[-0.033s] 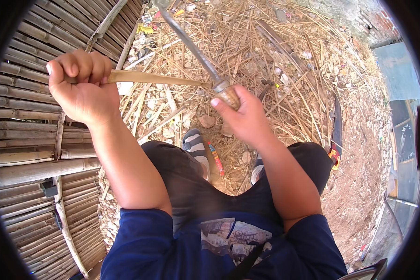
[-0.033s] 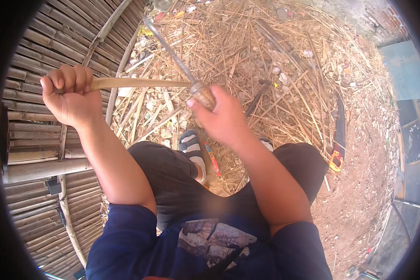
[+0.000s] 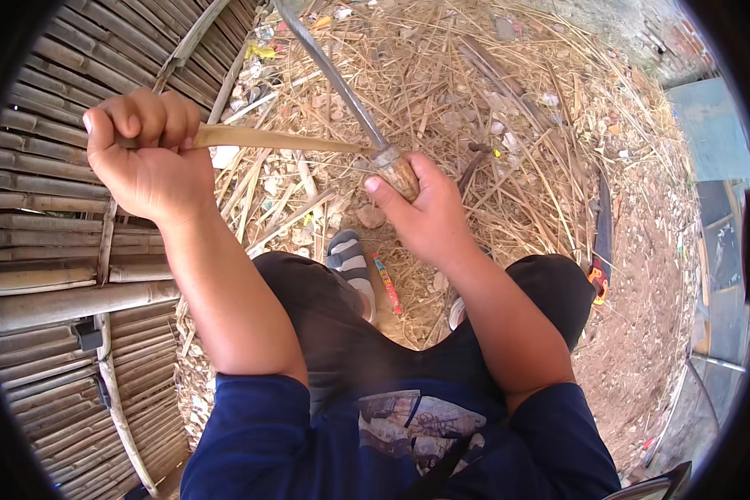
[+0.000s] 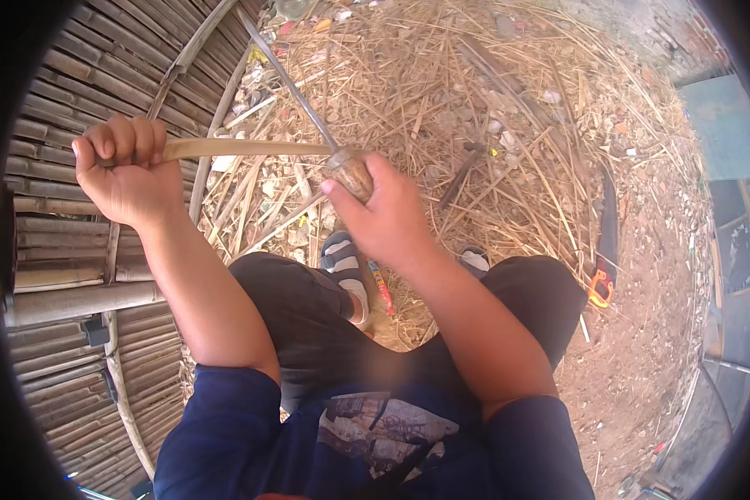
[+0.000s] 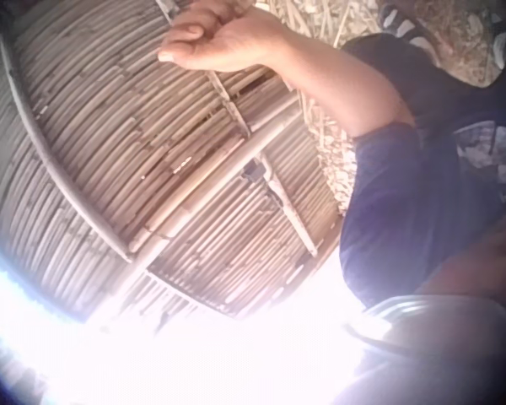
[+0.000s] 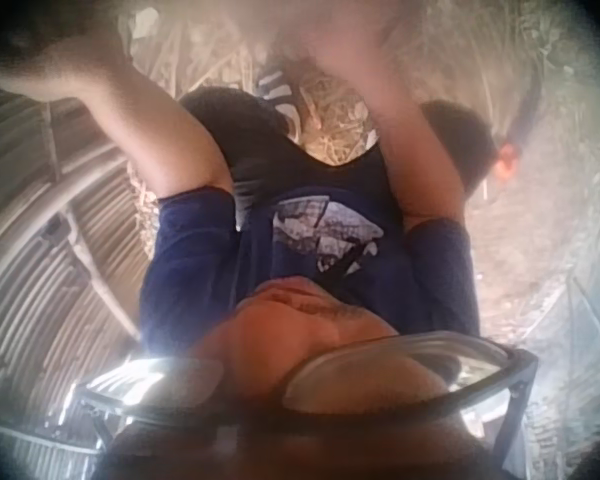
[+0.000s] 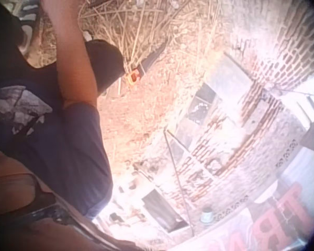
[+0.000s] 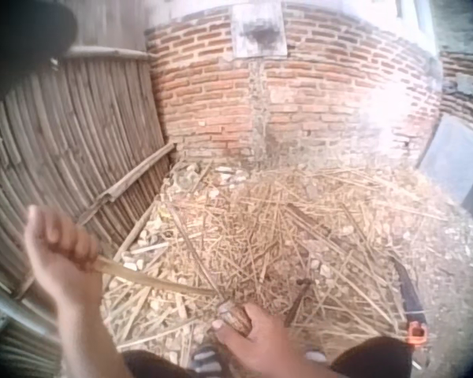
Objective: The person shaves a thin strip of bamboo using a large blade, then uses a hammer to strike the blade to split a longer piece of bamboo before continuing to shave it by hand.
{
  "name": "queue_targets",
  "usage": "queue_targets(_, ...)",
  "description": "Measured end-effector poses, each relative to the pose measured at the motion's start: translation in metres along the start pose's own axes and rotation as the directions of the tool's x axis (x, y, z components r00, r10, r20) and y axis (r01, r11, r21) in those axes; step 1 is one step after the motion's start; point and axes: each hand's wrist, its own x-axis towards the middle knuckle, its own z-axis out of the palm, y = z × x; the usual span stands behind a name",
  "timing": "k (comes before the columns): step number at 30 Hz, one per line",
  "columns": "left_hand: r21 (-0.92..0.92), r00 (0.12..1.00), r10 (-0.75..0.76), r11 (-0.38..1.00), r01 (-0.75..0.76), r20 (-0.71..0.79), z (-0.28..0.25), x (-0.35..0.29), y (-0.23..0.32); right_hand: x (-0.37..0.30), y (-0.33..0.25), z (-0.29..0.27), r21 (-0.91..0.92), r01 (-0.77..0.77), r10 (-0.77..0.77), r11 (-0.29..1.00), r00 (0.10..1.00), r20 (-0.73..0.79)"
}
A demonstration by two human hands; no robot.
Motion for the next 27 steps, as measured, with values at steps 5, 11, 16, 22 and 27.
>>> queue_targets(5, 0.063, 0.997, 0.044, 0.997, -0.04, -0.056, -0.002, -0.001, -0.001, -0.016, 0.0, 0.042, 0.075, -0.073, 0.07, 0.995, 0.997, 0.046)
queue_targets(11, 0.142, 0.959, 0.06, 0.99, -0.02, -0.278, -0.02, 0.009, 0.001, -0.019, 0.048, 0.067, -0.311, -0.163, 0.252, 0.936, 0.928, 0.273)
queue_targets(16, 0.101, 0.98, 0.031, 0.995, -0.012, -0.195, -0.019, 0.007, 0.001, -0.006, 0.062, 0.049, -0.324, -0.28, 0.362, 0.903, 0.904, 0.228)
queue_targets(22, 0.143, 0.958, 0.115, 0.987, -0.079, -0.261, -0.01, 0.01, -0.004, -0.002, -0.002, 0.043, -0.021, -0.118, 0.12, 0.993, 0.977, 0.176)
queue_targets(27, 0.139, 0.961, 0.07, 0.99, -0.033, -0.268, -0.011, 0.01, -0.001, -0.023, 0.033, 0.069, -0.149, -0.169, 0.21, 0.974, 0.922, 0.325)
